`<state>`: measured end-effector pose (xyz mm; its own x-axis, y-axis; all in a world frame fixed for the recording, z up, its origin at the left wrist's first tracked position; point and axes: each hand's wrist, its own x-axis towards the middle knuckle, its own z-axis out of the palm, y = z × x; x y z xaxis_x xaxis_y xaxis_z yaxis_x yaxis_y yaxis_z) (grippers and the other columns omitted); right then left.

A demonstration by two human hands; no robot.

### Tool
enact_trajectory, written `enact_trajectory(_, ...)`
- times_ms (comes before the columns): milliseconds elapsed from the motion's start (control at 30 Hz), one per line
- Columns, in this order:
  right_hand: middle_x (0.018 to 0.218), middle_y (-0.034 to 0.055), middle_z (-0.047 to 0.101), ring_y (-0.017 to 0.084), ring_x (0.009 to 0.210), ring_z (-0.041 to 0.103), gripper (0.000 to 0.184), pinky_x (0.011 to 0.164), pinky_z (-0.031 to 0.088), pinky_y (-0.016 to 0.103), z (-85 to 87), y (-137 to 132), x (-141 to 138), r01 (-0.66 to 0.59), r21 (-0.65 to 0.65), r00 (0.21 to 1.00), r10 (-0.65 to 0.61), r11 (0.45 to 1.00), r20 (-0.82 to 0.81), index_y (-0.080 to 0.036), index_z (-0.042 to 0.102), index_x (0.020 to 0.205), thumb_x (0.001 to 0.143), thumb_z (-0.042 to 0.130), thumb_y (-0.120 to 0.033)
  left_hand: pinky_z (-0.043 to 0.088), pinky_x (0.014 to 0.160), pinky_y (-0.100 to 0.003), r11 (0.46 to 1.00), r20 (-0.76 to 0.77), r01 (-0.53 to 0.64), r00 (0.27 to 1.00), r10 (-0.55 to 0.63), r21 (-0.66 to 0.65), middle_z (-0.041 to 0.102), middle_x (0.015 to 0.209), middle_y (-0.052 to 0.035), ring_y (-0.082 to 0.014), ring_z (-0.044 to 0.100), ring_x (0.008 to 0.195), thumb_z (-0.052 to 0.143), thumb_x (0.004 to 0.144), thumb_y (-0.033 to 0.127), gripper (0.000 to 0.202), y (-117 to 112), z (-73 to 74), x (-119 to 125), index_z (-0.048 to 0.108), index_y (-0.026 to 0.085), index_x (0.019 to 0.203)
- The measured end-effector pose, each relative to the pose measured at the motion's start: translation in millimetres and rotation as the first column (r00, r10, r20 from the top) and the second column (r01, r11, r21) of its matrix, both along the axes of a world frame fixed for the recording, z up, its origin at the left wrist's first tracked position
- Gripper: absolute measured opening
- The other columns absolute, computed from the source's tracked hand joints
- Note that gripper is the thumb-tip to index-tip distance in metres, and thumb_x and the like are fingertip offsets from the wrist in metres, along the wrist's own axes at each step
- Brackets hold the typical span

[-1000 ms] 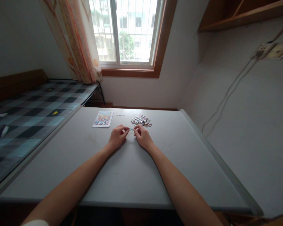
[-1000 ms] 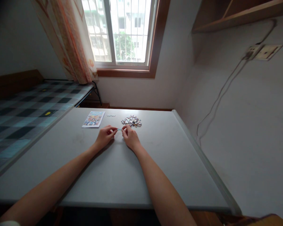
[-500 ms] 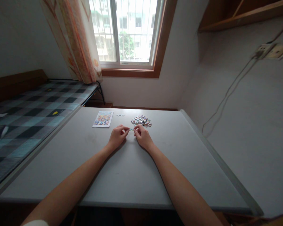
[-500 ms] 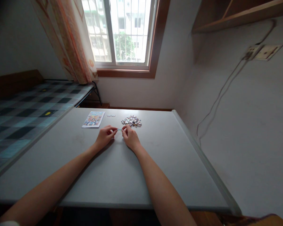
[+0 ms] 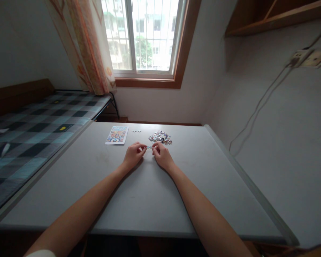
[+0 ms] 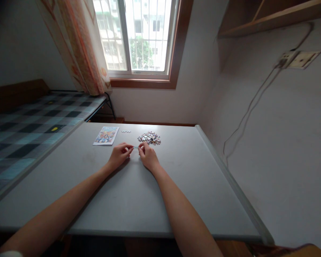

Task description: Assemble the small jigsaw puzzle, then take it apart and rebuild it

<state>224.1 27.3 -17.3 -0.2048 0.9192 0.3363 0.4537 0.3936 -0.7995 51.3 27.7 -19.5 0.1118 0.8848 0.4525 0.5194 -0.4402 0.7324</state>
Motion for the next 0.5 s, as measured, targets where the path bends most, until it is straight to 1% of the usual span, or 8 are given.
enact_trajectory(167, 0.064, -0.0033, 0.059, 0.013, 0.058, 0.054, 0.009, 0.061, 0.038, 0.023, -1.1, 0.2, 0.3, -0.001, -0.004, 1.0, 0.001, 1.0, -0.001, -0.021, 0.053, 0.09, 0.087, 0.045, -0.026, 0.043, 0.05, -0.019, 1.0, -0.006, 0.003, 1.0, -0.003, 0.006, 0.061, 0.073, -0.0011, -0.0081, 0.055, 0.053, 0.061, 0.082, 0.028, 0.015, 0.5, -1.2, -0.4, 0.071, 0.018, 0.084)
enact_trajectory(333, 0.064, -0.0035, 0.059, 0.013, 0.057, 0.054, 0.01, 0.061, 0.038, 0.023, -3.2, 1.7, 0.3, -0.001, 0.006, 1.0, 0.001, 1.0, -0.009, -0.021, 0.053, 0.09, 0.088, 0.045, -0.027, 0.044, 0.051, -0.019, 1.0, -0.007, 0.01, 1.0, -0.01, 0.005, 0.061, 0.075, -0.0011, -0.0072, 0.054, 0.052, 0.062, 0.081, 0.028, 0.015, -1.7, 0.5, 0.5, 0.071, 0.017, 0.087)
enact_trajectory(500, 0.064, -0.0032, 0.059, 0.013, 0.058, 0.054, 0.01, 0.061, 0.039, 0.023, -4.9, 2.3, 0.2, 0.0, 0.013, 1.0, 0.0, 1.0, -0.012, -0.021, 0.052, 0.091, 0.088, 0.044, -0.027, 0.046, 0.052, -0.019, 1.0, 0.015, 0.021, 1.0, -0.021, -0.005, 0.061, 0.077, -0.0016, -0.0076, 0.055, 0.053, 0.065, 0.079, 0.031, 0.018, -1.9, -0.4, 0.3, 0.071, 0.017, 0.088)
